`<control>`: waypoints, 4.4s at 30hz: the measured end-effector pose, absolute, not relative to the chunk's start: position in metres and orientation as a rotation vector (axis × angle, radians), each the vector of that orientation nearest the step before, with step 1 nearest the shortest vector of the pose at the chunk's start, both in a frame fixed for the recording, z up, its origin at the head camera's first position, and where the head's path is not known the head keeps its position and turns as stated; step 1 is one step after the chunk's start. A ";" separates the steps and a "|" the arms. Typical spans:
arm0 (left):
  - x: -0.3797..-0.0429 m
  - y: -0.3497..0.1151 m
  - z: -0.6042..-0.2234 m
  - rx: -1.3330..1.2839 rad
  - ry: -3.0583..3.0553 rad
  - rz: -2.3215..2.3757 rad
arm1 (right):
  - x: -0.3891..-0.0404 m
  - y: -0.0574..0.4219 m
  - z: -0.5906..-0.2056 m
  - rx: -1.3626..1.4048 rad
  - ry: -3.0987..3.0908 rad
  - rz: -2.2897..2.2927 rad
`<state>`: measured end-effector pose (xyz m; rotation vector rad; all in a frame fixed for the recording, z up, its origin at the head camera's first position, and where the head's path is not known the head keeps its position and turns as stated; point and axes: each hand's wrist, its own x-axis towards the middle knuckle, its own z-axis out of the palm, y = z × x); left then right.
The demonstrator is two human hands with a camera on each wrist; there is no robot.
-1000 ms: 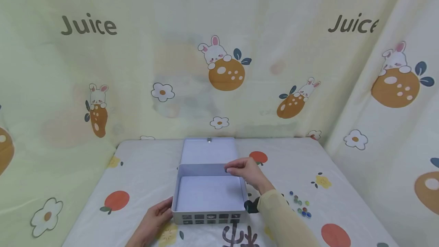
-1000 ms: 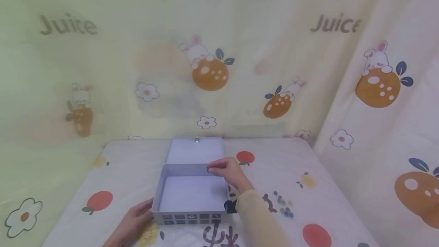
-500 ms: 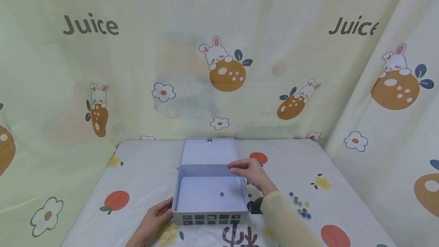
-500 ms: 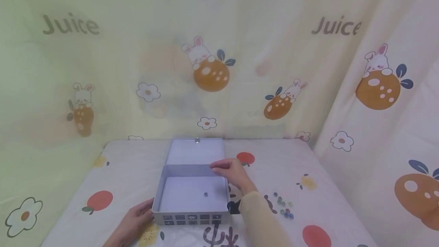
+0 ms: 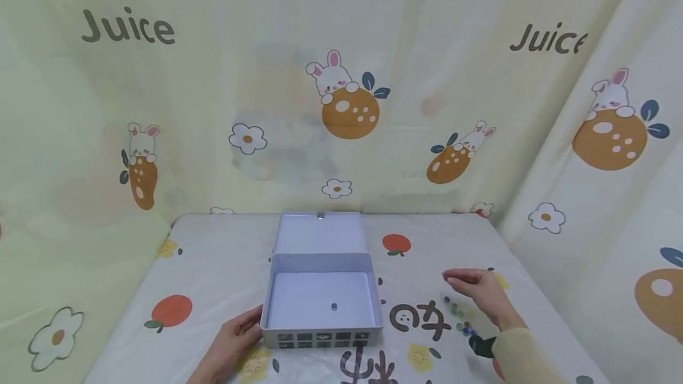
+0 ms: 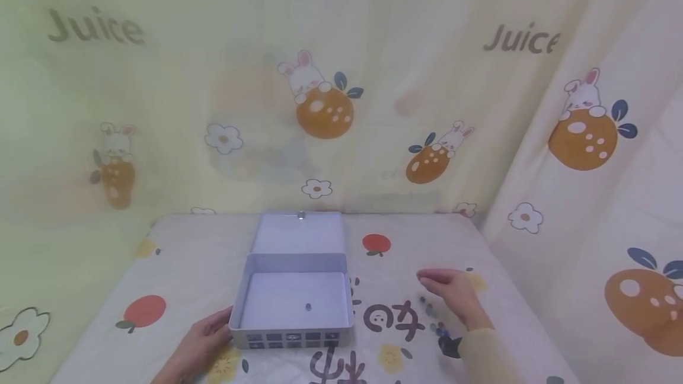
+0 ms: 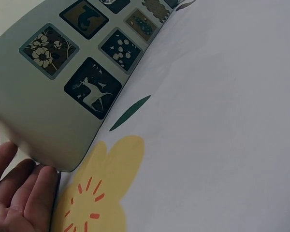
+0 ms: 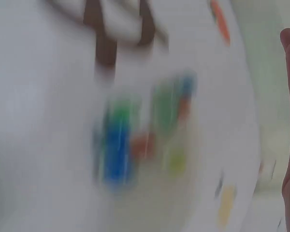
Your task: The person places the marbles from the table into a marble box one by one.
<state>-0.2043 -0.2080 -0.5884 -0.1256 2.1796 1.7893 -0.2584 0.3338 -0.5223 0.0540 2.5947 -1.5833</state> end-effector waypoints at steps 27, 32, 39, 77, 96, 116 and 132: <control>-0.202 -0.210 -0.581 -0.168 2.154 1.825 | -0.233 0.380 -0.576 0.331 2.712 -1.226; -0.201 -0.211 -0.580 -0.133 2.139 1.829 | -0.232 0.378 -0.572 0.295 2.752 -1.157; -0.200 -0.210 -0.581 -0.112 2.104 1.845 | -0.229 0.377 -0.562 0.323 2.745 -1.221; -0.206 -0.199 -0.590 -0.086 2.091 1.846 | -0.290 0.138 -0.494 -0.280 2.429 -1.665; -0.204 -0.205 -0.588 -0.108 2.108 1.862 | -0.290 0.149 -0.482 -0.269 2.516 -1.671; -0.204 -0.219 -0.583 -0.183 2.197 1.785 | -0.271 0.339 -0.506 -0.042 2.721 -1.522; -0.204 -0.210 -0.589 -0.152 2.130 1.810 | -0.275 0.351 -0.569 0.106 2.703 -1.281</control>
